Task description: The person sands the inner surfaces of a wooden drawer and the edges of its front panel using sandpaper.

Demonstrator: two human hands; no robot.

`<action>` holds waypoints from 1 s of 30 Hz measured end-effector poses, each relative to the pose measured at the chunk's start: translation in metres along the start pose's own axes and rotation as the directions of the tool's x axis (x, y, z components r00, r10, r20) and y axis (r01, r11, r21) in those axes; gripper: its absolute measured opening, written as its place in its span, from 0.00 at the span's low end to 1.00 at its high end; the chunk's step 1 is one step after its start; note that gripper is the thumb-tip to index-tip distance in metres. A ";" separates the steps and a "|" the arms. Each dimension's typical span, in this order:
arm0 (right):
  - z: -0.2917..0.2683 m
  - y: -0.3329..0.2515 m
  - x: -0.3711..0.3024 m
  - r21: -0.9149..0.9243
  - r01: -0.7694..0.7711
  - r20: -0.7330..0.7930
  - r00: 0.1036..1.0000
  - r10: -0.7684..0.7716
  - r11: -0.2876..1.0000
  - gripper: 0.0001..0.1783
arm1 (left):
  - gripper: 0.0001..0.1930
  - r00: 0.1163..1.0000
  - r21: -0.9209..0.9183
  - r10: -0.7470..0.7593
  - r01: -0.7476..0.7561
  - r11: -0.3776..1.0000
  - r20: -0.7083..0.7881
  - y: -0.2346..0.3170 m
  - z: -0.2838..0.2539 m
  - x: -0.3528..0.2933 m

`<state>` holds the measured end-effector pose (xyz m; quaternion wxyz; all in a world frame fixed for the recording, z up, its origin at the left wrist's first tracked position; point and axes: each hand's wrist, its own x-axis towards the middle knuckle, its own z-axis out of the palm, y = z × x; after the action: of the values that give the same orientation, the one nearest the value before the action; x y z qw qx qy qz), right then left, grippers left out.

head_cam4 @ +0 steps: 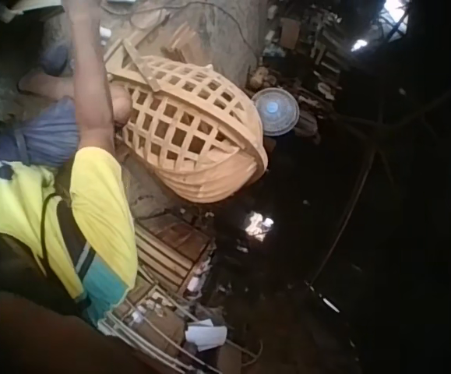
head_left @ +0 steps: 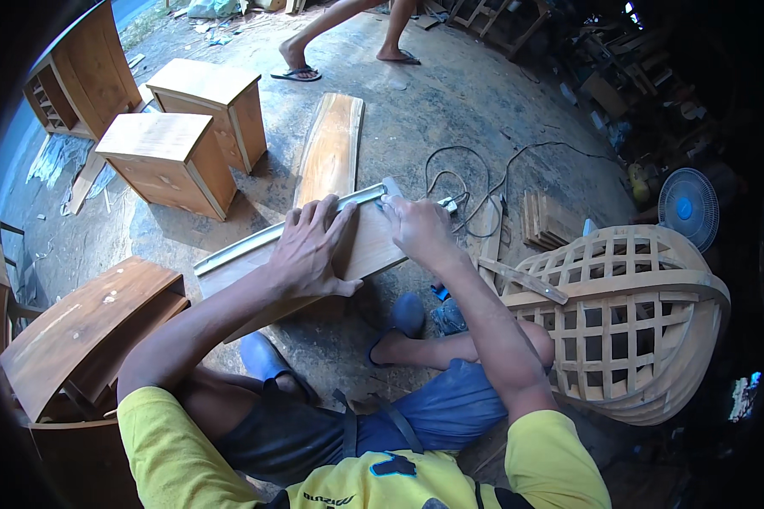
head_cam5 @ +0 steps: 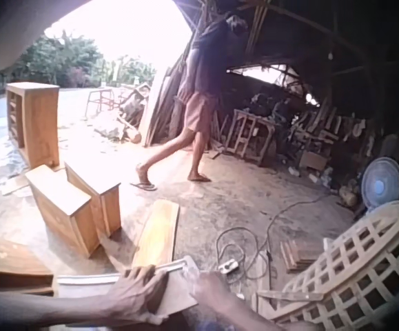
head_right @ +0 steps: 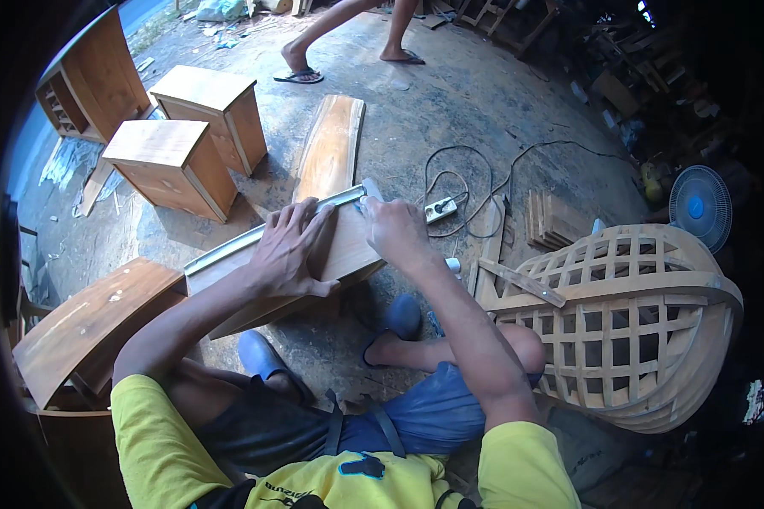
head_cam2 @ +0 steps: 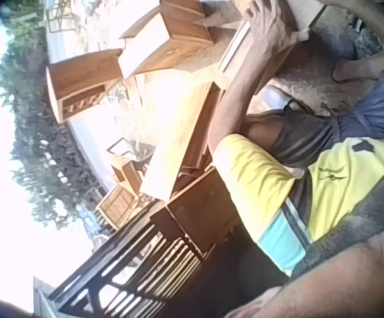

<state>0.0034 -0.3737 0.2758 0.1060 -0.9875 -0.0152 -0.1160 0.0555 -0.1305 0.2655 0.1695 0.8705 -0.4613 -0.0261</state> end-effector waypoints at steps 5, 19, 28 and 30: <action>-0.006 -0.003 -0.015 0.043 0.025 0.063 0.998 -0.028 0.999 0.15 | 0.71 1.000 0.016 -0.022 0.023 1.000 -0.017 -0.008 0.003 -0.006; -0.002 -0.007 -0.009 -0.004 -0.021 0.001 1.000 0.021 1.000 0.13 | 0.71 1.000 0.006 0.015 -0.015 1.000 0.002 -0.001 0.002 -0.002; 0.000 0.008 -0.022 0.061 -0.007 -0.005 1.000 0.007 0.998 0.14 | 0.70 1.000 -0.001 0.024 -0.024 1.000 0.007 0.004 0.003 0.001; 0.002 0.010 -0.028 0.097 0.005 -0.005 1.000 -0.004 0.995 0.14 | 0.70 1.000 -0.011 0.014 -0.015 1.000 -0.014 0.003 0.003 -0.003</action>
<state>-0.0223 -0.3829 0.2655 0.1539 -0.9808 -0.0227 -0.1176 0.0513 -0.1306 0.2630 0.1775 0.8663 -0.4663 -0.0215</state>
